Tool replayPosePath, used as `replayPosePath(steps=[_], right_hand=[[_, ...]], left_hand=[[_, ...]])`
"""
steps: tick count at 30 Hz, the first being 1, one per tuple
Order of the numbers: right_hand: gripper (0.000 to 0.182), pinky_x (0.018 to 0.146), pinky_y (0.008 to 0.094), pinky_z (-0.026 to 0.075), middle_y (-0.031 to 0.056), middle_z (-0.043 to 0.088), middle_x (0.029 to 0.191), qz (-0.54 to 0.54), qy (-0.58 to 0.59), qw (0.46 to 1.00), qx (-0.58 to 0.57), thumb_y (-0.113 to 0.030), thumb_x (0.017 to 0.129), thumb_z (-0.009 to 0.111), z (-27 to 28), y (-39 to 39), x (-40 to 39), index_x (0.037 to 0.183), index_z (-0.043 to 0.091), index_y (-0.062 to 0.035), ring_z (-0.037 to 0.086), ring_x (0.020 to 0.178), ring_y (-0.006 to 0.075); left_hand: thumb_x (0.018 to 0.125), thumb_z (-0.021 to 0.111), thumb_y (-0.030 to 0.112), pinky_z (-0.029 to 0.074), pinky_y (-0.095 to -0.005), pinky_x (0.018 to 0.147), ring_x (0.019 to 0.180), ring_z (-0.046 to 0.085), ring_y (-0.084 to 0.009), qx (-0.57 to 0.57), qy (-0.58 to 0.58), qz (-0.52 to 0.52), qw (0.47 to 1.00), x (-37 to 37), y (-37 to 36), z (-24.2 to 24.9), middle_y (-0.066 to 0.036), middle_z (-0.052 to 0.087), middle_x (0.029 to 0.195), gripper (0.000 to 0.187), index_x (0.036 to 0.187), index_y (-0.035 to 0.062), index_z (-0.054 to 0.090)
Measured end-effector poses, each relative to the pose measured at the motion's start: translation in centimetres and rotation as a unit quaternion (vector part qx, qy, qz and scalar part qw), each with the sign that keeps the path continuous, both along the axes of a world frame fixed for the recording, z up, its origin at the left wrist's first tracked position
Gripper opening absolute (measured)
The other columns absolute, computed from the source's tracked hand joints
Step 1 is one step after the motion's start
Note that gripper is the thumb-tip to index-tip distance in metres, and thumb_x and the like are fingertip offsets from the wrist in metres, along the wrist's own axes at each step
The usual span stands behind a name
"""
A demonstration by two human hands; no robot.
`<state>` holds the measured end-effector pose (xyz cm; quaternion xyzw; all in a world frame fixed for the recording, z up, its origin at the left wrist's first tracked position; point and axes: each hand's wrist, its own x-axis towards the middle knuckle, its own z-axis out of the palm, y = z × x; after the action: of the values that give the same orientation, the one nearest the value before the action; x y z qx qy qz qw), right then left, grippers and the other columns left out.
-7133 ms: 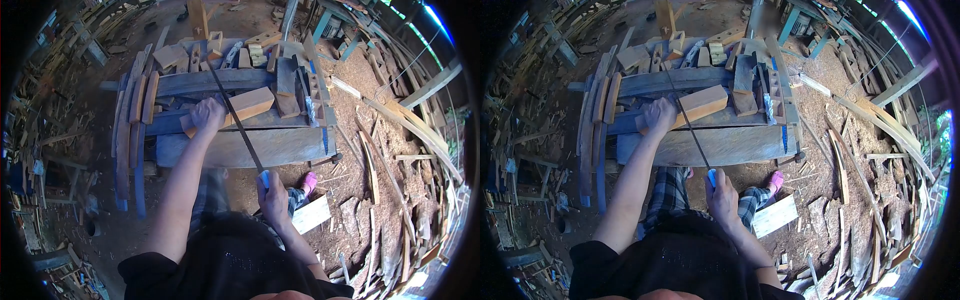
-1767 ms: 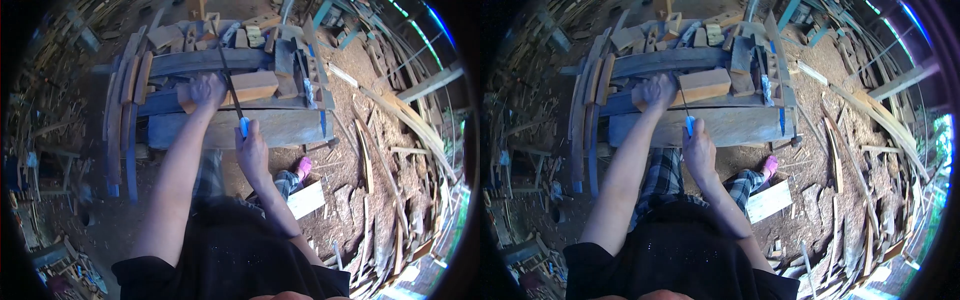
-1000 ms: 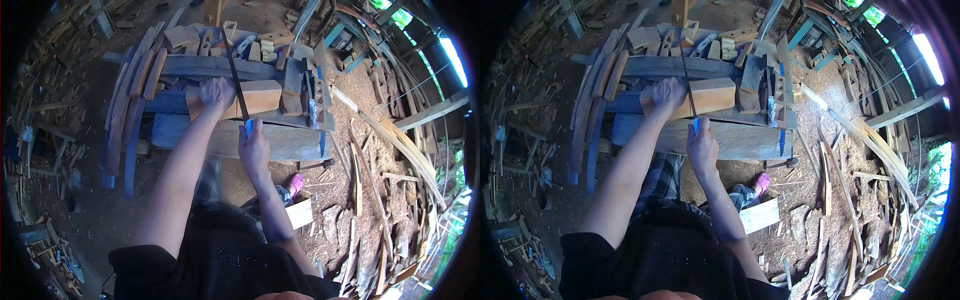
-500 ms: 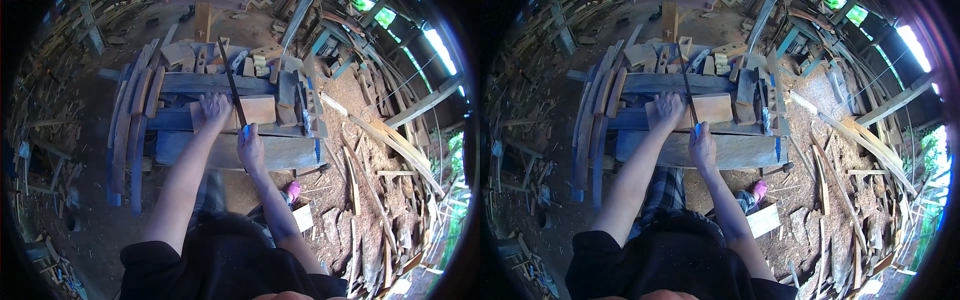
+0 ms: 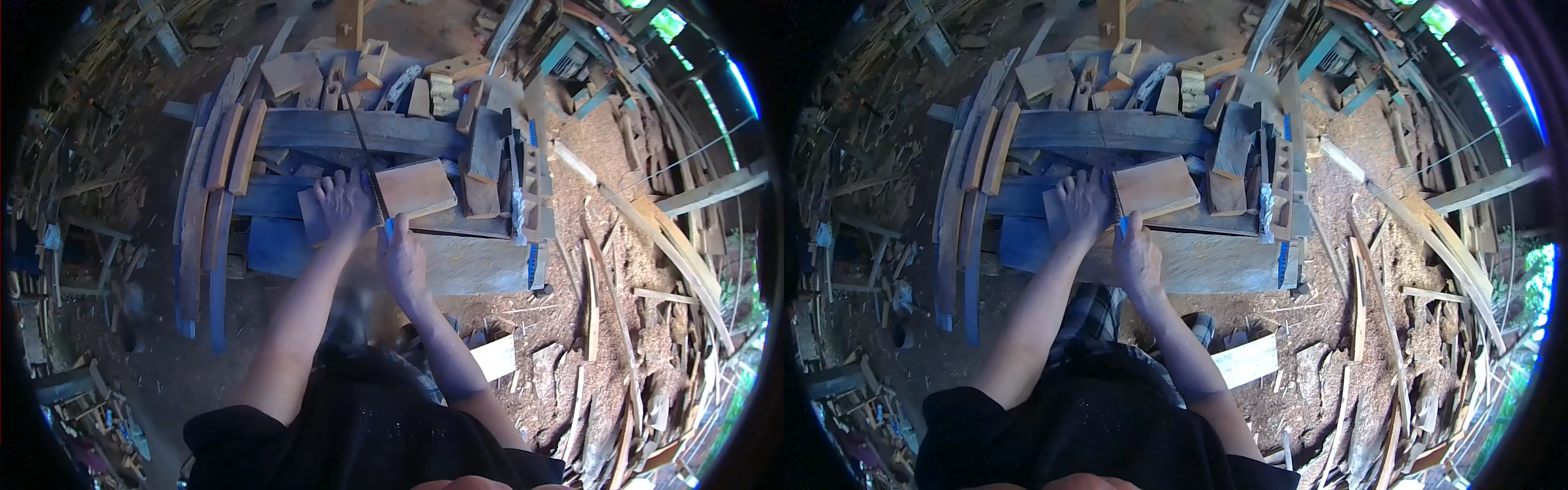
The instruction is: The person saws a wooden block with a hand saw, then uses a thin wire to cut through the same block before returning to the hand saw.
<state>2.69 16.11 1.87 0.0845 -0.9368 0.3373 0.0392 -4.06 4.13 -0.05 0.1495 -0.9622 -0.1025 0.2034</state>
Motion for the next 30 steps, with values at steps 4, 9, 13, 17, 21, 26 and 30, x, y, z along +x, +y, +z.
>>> replayPosePath(steps=[4,9,13,17,21,26,30], right_hand=[[0.032,0.060,0.0547,0.050,0.0265,0.063,0.078,0.016,-0.063,0.998,0.002,-0.025,0.093,0.056,0.1,0.7,-0.4,0.110,0.041,-0.0023,0.063,0.071,0.0460],[0.026,0.058,0.0520,0.053,0.0238,0.061,0.084,0.092,-0.078,0.992,0.032,-0.022,0.094,0.055,1.4,2.7,-1.4,0.107,0.040,-0.0056,0.065,0.072,0.0440],[0.025,0.063,0.0543,0.052,0.0245,0.061,0.089,0.111,-0.113,0.987,0.001,-0.023,0.094,0.055,2.4,3.8,-1.7,0.107,0.041,-0.0064,0.063,0.075,0.0463],[0.024,0.063,0.0544,0.052,0.0247,0.061,0.091,0.098,-0.136,0.986,-0.006,-0.025,0.095,0.055,3.6,5.5,1.1,0.105,0.044,-0.0056,0.063,0.076,0.0473],[0.022,0.060,0.0504,0.053,0.0231,0.061,0.089,0.096,-0.169,0.980,0.047,-0.022,0.093,0.058,5.6,12.8,7.3,0.100,0.048,-0.0041,0.064,0.074,0.0437],[0.024,0.059,0.0482,0.054,0.0215,0.061,0.086,0.104,-0.150,0.980,0.086,-0.023,0.091,0.060,7.8,11.9,6.2,0.099,0.048,-0.0043,0.064,0.074,0.0411],[0.024,0.059,0.0490,0.053,0.0203,0.061,0.083,0.102,-0.136,0.980,0.103,-0.023,0.091,0.060,7.9,11.6,4.2,0.099,0.047,-0.0044,0.064,0.073,0.0406]], left_hand=[[0.097,0.040,0.033,0.028,-0.0479,0.102,0.105,0.052,-0.0323,0.008,-0.040,0.030,0.999,0.2,0.3,0.6,-0.015,0.060,0.101,0.036,0.111,0.0109,0.063],[0.097,0.039,0.035,0.026,-0.0487,0.106,0.110,0.051,-0.0322,0.005,-0.073,0.102,0.992,1.2,1.7,0.7,-0.015,0.060,0.103,0.038,0.114,0.0110,0.063],[0.096,0.040,0.035,0.025,-0.0490,0.108,0.111,0.050,-0.0321,0.022,-0.047,0.159,0.986,1.4,2.0,-0.2,-0.015,0.059,0.105,0.037,0.113,0.0115,0.064],[0.096,0.043,0.034,0.025,-0.0485,0.106,0.107,0.051,-0.0310,0.045,-0.070,0.180,0.980,0.6,1.9,0.2,-0.012,0.060,0.104,0.034,0.110,0.0128,0.065],[0.095,0.044,0.033,0.027,-0.0462,0.102,0.104,0.051,-0.0293,0.057,-0.090,0.213,0.971,0.5,1.9,-0.1,-0.009,0.060,0.103,0.031,0.108,0.0140,0.066],[0.096,0.044,0.032,0.028,-0.0447,0.099,0.102,0.051,-0.0277,0.017,-0.097,0.197,0.975,0.2,1.6,0.1,-0.008,0.060,0.102,0.029,0.104,0.0154,0.066],[0.096,0.043,0.033,0.028,-0.0451,0.099,0.102,0.051,-0.0274,0.048,-0.119,0.249,0.960,-1.0,2.3,0.2,-0.008,0.059,0.102,0.029,0.105,0.0165,0.066]])
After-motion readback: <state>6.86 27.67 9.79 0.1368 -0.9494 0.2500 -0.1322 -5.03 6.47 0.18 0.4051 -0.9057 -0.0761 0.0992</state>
